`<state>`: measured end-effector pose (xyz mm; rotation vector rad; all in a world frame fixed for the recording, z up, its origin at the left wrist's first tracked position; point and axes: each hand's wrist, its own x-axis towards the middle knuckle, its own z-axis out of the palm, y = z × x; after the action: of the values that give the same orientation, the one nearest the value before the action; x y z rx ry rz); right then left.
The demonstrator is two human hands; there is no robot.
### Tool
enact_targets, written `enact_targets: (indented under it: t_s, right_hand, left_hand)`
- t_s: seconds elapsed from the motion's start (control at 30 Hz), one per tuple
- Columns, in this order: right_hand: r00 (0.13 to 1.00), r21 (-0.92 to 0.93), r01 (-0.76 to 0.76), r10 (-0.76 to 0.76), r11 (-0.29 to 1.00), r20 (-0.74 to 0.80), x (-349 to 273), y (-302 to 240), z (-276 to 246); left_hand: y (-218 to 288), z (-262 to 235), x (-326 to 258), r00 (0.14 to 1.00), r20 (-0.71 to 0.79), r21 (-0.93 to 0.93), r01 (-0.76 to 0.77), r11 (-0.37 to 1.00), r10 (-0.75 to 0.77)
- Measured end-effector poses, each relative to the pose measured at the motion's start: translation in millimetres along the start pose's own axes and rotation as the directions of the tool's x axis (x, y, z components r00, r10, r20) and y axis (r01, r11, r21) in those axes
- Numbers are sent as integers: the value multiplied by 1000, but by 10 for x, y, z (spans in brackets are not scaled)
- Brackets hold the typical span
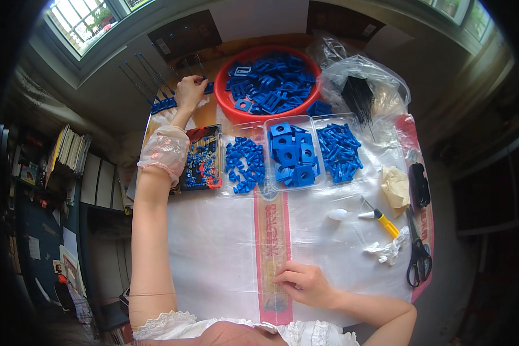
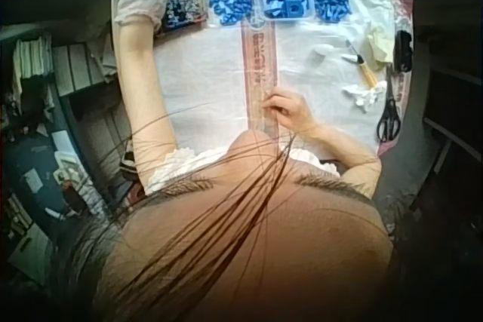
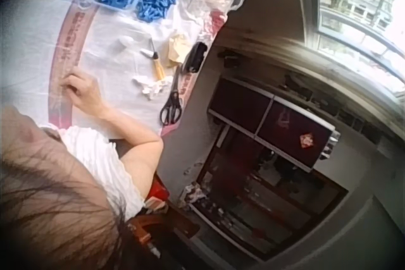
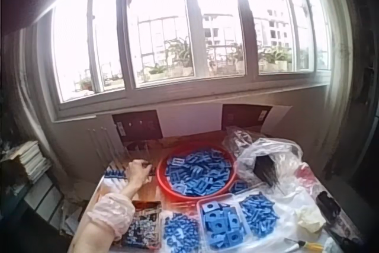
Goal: Assembling blue plastic fixture components using a spring and a screwdriver.
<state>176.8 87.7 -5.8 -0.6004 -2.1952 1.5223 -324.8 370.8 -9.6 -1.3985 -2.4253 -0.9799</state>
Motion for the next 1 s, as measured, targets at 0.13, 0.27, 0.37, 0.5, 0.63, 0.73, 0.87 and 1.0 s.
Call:
enact_targets:
  t_s: [0.13,0.27,0.37,0.5,0.63,0.73,0.87,1.0]
  right_hand:
    - [1000,1,2,-2,1000,0,11,-11,-7]
    - [1000,3,-3,3,1000,-2,16,-22,-13]
    - [1000,13,-12,12,1000,-3,4,-16,-11]
    - [1000,-8,-13,13,1000,-7,11,-35,-14]
    - [1000,3,1,-1,1000,-12,17,-10,18]
    - [1000,-9,5,-5,1000,-9,25,-7,19]
    - [1000,-9,1,0,1000,1,34,-11,5]
    - [1000,-13,-14,14,1000,-11,13,-24,3]
  left_hand:
    - [14,-52,-31,999,-11,5,-34,999,34]
    - [-33,-237,-93,999,-2,-2,-38,999,38]
    - [-161,-498,-146,992,-74,-37,-106,994,103]
    - [-560,-951,-263,994,-110,33,0,999,4]
    - [-1308,-940,-192,992,-17,147,123,981,-122]
    - [-1619,-785,-151,963,100,187,229,955,-251]
    - [-1625,-668,-127,915,177,233,319,919,-363]
    - [-1104,-703,-126,871,212,193,408,892,-444]
